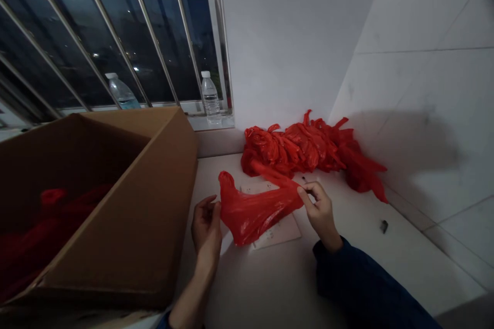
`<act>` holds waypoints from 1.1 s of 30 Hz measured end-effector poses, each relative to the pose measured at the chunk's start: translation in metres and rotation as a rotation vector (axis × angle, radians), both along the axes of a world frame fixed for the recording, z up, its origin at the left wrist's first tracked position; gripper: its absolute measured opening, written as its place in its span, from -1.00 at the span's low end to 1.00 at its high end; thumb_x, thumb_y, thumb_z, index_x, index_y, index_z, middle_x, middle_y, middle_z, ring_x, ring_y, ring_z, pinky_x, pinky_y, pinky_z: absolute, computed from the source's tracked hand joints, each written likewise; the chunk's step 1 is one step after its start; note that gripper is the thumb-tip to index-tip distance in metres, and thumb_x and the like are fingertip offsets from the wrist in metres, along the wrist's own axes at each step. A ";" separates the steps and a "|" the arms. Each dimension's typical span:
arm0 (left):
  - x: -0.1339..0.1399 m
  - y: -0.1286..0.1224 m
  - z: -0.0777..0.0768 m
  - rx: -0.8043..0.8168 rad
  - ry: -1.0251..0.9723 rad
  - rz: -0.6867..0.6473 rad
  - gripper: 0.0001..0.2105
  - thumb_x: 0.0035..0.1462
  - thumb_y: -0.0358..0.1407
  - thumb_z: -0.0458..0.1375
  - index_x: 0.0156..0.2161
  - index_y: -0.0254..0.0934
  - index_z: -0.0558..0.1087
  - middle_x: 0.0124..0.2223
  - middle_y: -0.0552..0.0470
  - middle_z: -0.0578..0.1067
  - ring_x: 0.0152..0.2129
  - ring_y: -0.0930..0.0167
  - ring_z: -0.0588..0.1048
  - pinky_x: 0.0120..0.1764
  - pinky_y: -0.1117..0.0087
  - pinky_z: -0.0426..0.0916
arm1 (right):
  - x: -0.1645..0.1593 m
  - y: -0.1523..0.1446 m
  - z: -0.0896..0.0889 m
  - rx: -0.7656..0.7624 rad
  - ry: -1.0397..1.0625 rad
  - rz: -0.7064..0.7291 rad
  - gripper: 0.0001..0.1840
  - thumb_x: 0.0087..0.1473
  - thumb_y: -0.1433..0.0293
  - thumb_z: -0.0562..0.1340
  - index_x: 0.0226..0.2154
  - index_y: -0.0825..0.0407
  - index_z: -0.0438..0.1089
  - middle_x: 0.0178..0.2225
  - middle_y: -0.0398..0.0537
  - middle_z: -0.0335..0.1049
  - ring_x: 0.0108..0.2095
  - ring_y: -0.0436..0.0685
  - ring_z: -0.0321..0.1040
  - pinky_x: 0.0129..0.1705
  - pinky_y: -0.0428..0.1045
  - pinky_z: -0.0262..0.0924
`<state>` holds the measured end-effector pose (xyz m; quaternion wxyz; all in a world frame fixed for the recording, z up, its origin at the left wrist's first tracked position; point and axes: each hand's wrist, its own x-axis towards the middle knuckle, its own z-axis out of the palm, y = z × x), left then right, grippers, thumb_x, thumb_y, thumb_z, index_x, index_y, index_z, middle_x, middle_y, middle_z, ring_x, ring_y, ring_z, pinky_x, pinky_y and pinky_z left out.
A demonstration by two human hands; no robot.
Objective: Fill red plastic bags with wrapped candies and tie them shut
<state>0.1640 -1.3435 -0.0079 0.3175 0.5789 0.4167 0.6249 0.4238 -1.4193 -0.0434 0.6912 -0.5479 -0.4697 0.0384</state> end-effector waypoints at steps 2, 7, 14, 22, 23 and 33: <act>0.003 -0.007 0.005 -0.018 0.000 -0.053 -0.63 0.17 -0.06 0.17 -0.01 -0.23 0.39 -0.25 0.02 0.45 -0.33 0.44 0.47 -0.25 0.49 0.40 | -0.004 -0.001 -0.001 0.009 0.033 0.042 -0.81 0.22 0.22 0.19 -0.32 0.01 0.35 -0.35 -0.09 0.35 -0.31 0.11 0.32 -0.21 0.03 0.27; 0.010 -0.031 0.027 0.134 0.323 -0.260 -0.50 0.12 -0.11 0.25 0.15 -0.19 0.32 0.00 -0.09 0.46 -0.09 0.30 0.46 -0.05 0.31 0.38 | -0.015 -0.008 0.010 -0.019 -0.012 0.170 -0.58 0.16 0.23 0.26 0.04 -0.02 0.25 -0.15 0.02 0.37 -0.14 0.17 0.36 -0.06 0.11 0.30; 0.006 -0.063 0.062 0.346 0.435 -0.162 -0.90 0.23 -0.29 0.12 -0.29 -0.25 0.44 -0.29 0.00 0.42 -0.33 0.39 0.40 -0.31 0.44 0.33 | -0.022 -0.044 0.048 0.238 -0.108 -0.237 -0.57 0.11 0.35 0.27 0.05 -0.06 0.26 -0.08 0.10 0.33 -0.04 0.29 0.33 0.07 0.29 0.23; 0.006 -0.098 0.067 0.183 0.320 -0.247 -0.85 0.22 -0.20 0.14 -0.32 -0.23 0.35 -0.44 0.10 0.39 -0.53 0.47 0.37 -0.47 0.51 0.32 | -0.076 -0.061 0.080 -0.094 -0.704 0.350 -0.83 0.22 0.48 0.10 -0.23 -0.05 0.37 -0.35 -0.05 0.46 -0.34 0.14 0.43 -0.35 0.01 0.29; 0.006 -0.100 0.066 0.197 0.307 -0.245 -0.85 0.22 -0.22 0.15 -0.33 -0.23 0.35 -0.44 0.10 0.38 -0.53 0.48 0.37 -0.47 0.52 0.32 | -0.076 -0.056 0.075 -0.203 -0.778 0.339 -0.85 0.22 0.47 0.11 -0.31 -0.04 0.37 -0.41 -0.08 0.46 -0.43 0.11 0.41 -0.43 -0.01 0.23; -0.002 -0.089 0.060 0.143 0.092 -0.149 -0.90 0.17 -0.28 0.19 -0.23 -0.23 0.39 -0.32 0.05 0.42 -0.41 0.48 0.44 -0.35 0.56 0.40 | -0.028 -0.057 0.040 -0.443 -1.064 -0.014 -0.45 -0.25 0.41 0.37 -0.09 0.07 0.43 -0.32 0.16 0.51 -0.32 0.35 0.40 -0.21 0.20 0.17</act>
